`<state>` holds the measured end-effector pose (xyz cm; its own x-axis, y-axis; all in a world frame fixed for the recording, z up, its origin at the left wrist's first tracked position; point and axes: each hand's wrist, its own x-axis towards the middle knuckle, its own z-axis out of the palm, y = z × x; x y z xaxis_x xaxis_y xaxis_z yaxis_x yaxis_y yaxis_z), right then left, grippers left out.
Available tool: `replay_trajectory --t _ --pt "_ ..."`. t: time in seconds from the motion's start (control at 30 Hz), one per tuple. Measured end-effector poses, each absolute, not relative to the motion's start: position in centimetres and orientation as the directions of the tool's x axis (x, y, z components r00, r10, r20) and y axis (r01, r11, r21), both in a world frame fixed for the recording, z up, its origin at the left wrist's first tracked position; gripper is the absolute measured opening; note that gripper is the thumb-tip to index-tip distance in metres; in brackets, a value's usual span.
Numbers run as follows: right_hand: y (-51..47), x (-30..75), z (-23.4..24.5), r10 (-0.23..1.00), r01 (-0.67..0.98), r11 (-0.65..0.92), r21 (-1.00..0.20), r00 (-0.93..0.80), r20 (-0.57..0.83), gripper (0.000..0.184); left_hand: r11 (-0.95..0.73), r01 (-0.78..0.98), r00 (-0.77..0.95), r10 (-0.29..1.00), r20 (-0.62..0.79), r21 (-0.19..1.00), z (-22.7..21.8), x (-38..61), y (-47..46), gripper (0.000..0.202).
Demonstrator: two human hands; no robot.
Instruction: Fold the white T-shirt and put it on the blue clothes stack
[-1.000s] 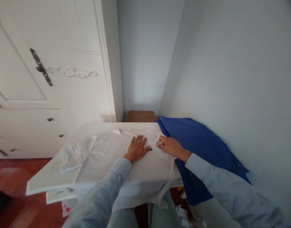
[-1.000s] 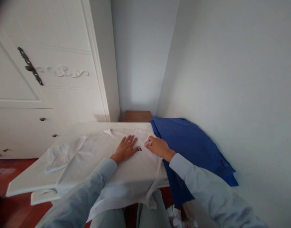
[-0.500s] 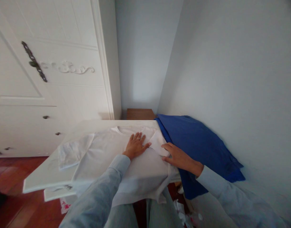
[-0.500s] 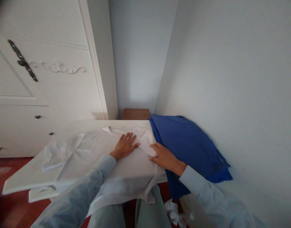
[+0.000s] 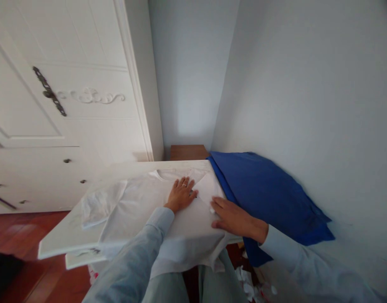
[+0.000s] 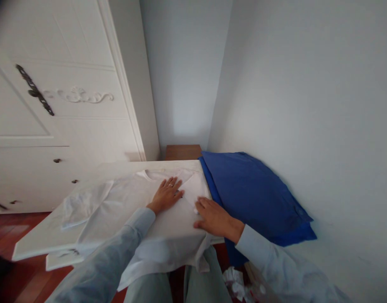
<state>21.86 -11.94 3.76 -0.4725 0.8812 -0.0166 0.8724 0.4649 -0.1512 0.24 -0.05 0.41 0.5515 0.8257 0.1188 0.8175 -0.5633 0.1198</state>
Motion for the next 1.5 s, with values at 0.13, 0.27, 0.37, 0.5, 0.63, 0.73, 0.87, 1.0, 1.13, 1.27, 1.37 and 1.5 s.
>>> replay_trajectory --t 0.13,0.27,0.37,0.5,0.63,0.73,0.87,1.0,1.13,1.27,1.37,1.5 --pt "-14.9 23.6 0.8 0.864 0.853 0.5 -0.148 -0.503 0.017 0.079 -0.566 0.819 0.553 0.823 0.132 0.098 0.1 0.3 0.2 0.057" --pt "-17.1 24.3 0.1 0.86 0.844 0.511 -0.165 -0.502 0.092 0.089 -0.569 0.815 0.555 0.821 0.133 0.106 0.0 0.3 0.3 0.056" --pt "-15.6 23.8 1.8 0.873 0.854 0.486 -0.187 -0.462 0.157 0.074 -0.565 0.817 0.554 0.824 0.118 0.114 0.3 0.3 0.1 0.056" --pt "-9.2 22.6 4.7 0.875 0.857 0.471 -0.211 -0.424 0.233 0.059 -0.562 0.817 0.555 0.827 0.09 0.133 0.8 0.2 -0.1 0.06" --pt "-2.8 21.9 4.3 0.904 0.894 0.425 -0.141 -0.413 0.107 0.061 -0.61 0.781 0.606 0.792 0.079 0.131 0.9 0.0 -0.1 0.057" --pt "-0.9 21.8 2.0 0.937 0.935 0.349 -0.067 -0.348 0.034 0.064 -0.626 0.771 0.623 0.779 0.065 0.116 0.8 -0.1 -0.1 0.05" --pt "-1.0 22.4 -0.7 0.937 0.942 0.335 -0.019 -0.331 0.111 0.065 -0.613 0.781 0.609 0.79 0.072 0.123 0.6 -0.1 0.0 0.053" --pt "-1.2 22.8 -1.6 0.93 0.938 0.345 -0.034 -0.336 0.148 0.065 -0.607 0.781 0.6 0.795 0.09 0.148 0.4 0.0 0.1 0.057" --pt "-1.3 22.8 -1.5 0.94 0.947 0.311 -0.079 -0.295 0.169 0.072 -0.601 0.782 0.595 0.798 0.093 0.164 0.4 0.0 0.1 0.057" --pt "-1.8 22.5 -1.0 0.952 0.956 0.284 -0.072 -0.272 0.141 0.073 -0.606 0.777 0.599 0.795 0.097 0.17 0.3 0.0 0.2 0.058" --pt "-1.9 22.4 -0.7 0.953 0.956 0.287 -0.061 -0.278 0.12 0.071 -0.609 0.775 0.6 0.793 0.106 0.168 0.0 -0.1 0.3 0.059" --pt "-1.9 22.4 -0.5 0.952 0.954 0.293 -0.061 -0.286 0.107 0.073 -0.611 0.775 0.599 0.792 0.12 0.161 -0.2 -0.1 0.3 0.056"
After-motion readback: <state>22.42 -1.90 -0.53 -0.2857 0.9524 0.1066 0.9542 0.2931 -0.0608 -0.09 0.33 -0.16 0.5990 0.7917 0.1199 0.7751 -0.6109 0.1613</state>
